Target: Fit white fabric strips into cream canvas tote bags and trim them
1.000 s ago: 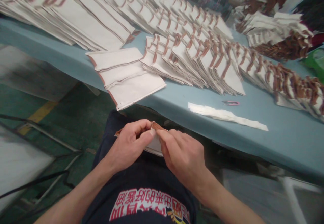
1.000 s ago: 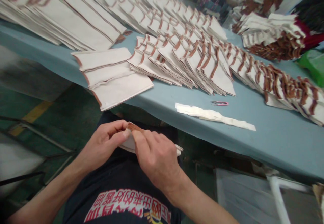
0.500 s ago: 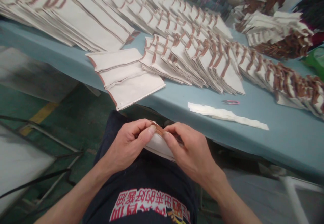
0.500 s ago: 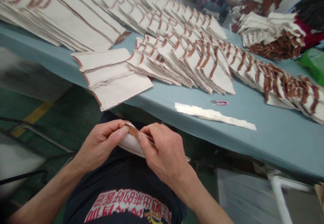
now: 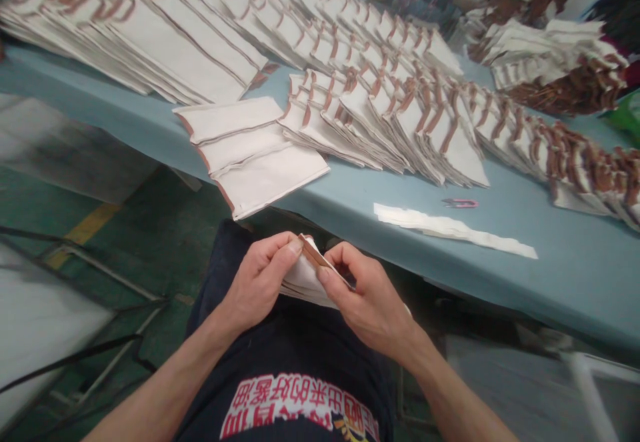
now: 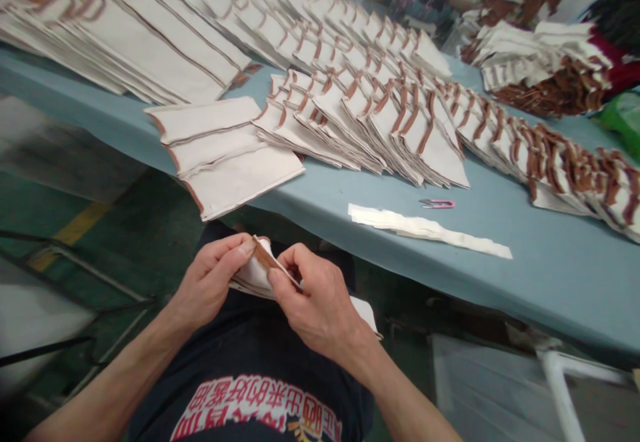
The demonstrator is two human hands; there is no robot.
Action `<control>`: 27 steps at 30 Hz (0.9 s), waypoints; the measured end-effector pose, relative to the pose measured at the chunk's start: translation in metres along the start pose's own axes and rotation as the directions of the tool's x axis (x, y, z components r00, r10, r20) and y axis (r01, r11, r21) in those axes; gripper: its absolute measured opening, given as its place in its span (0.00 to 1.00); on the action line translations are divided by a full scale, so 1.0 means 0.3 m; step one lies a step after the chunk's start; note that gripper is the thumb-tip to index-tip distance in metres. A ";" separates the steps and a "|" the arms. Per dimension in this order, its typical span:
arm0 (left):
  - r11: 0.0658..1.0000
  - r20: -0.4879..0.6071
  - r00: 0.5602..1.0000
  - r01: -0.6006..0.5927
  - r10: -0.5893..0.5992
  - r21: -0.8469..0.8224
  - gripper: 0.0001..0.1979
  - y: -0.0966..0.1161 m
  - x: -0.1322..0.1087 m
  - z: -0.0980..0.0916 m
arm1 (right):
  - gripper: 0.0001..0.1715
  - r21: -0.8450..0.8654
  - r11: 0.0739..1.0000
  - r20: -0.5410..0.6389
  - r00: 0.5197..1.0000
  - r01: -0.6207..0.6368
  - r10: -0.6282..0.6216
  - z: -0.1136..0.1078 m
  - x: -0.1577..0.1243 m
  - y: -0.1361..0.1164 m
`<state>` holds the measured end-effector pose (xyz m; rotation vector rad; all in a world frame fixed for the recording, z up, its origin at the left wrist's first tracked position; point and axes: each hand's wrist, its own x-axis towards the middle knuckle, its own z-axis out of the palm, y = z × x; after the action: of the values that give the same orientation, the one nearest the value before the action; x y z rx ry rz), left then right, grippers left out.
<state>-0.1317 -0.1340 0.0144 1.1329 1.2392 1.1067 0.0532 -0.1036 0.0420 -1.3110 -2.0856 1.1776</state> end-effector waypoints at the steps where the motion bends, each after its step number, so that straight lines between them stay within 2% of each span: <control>1: 1.000 0.006 1.000 -0.007 0.007 0.010 0.20 0.000 0.000 -0.001 | 0.09 -0.005 1.000 -0.015 1.000 -0.003 0.003 0.001 -0.002 0.001; 5: 0.996 0.036 0.999 -0.033 0.030 0.086 0.16 0.035 -0.001 -0.014 | 0.08 -0.043 0.998 -0.072 0.997 0.036 -0.039 0.009 -0.019 0.007; 9: 0.979 0.075 0.996 -0.065 0.052 0.191 0.14 0.071 -0.004 -0.037 | 0.07 -0.132 0.982 -0.104 0.984 0.133 -0.147 0.034 -0.032 0.011; 12: 0.960 0.114 0.991 -0.104 0.077 0.259 0.15 0.070 -0.018 -0.049 | 0.07 -0.234 0.952 -0.115 0.966 0.200 -0.231 0.064 -0.040 0.015; 15: 0.932 0.079 0.991 -0.133 0.112 0.338 0.15 0.062 -0.045 -0.060 | 0.08 -0.280 0.933 -0.122 0.956 0.226 -0.268 0.092 -0.051 0.013; 18: 0.923 0.058 0.992 -0.127 0.114 0.362 0.13 0.065 -0.076 -0.083 | 0.07 -0.157 0.959 -0.082 0.965 0.236 -0.251 0.088 -0.054 -0.002; 21: 0.936 0.110 0.987 -0.146 0.116 0.322 0.10 0.078 -0.097 -0.121 | 0.04 0.037 0.956 -0.058 0.956 0.289 -0.287 0.049 -0.025 -0.017; 24: 0.941 0.181 0.973 -0.188 0.141 0.281 0.08 0.092 -0.104 -0.153 | 0.09 0.215 0.886 0.022 0.904 0.412 -0.426 0.013 0.035 -0.022; 27: 0.939 0.230 0.958 -0.231 0.173 0.254 0.08 0.097 -0.106 -0.168 | 0.10 0.312 0.842 0.170 0.846 0.440 -0.505 0.002 0.092 -0.023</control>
<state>-0.1832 -0.1609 0.0466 1.5794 1.1575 0.9543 0.0361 -0.0811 0.0450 -0.4929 -2.1515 1.3695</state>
